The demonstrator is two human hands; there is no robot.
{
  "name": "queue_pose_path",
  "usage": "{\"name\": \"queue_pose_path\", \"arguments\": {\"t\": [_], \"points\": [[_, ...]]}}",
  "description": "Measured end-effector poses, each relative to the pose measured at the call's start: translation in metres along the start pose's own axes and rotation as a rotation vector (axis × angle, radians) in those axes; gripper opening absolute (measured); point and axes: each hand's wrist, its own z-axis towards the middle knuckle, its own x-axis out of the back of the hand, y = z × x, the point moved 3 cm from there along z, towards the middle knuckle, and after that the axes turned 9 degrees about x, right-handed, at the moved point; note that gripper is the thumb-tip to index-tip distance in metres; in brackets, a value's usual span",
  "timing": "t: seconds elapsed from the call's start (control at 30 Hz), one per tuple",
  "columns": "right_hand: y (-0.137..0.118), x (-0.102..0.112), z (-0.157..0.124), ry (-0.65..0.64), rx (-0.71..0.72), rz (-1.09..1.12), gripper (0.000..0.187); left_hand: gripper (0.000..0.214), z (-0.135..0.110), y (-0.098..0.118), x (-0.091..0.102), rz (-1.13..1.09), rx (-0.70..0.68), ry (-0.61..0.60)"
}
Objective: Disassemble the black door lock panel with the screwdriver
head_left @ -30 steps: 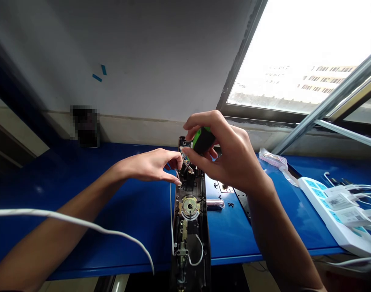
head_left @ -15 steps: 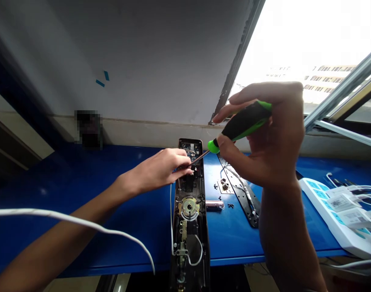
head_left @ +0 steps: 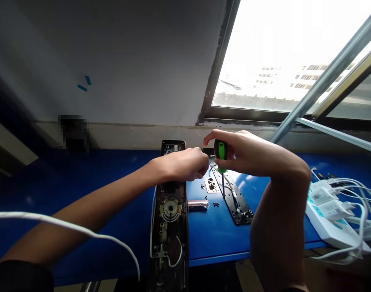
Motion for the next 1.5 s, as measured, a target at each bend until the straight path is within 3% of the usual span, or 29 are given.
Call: {"name": "queue_pose_path", "arguments": {"t": [0.23,0.43,0.63,0.9,1.3,1.5], "points": [[0.023,0.005,-0.017,0.010,-0.125,0.029,0.041,0.013,0.076,0.013,-0.039,0.230,-0.079,-0.223],[0.026,0.010,-0.029,0.037,-0.138,0.063,0.044,0.016,0.100,0.011,-0.059,0.296,-0.025,-0.266],[0.024,0.012,-0.031,0.065,-0.110,0.059,0.041,0.016,0.102,0.010,-0.067,0.312,0.015,-0.300],[0.023,0.012,-0.031,0.055,-0.083,0.079,0.042,0.025,0.098,0.005,-0.063,0.262,0.032,-0.347],[0.016,0.010,-0.025,0.042,-0.029,0.096,0.041,0.027,0.091,0.004,-0.060,0.251,0.080,-0.315],[0.008,0.010,-0.021,0.031,-0.009,0.102,0.036,0.025,0.071,0.005,-0.042,0.215,0.071,-0.245]]}}
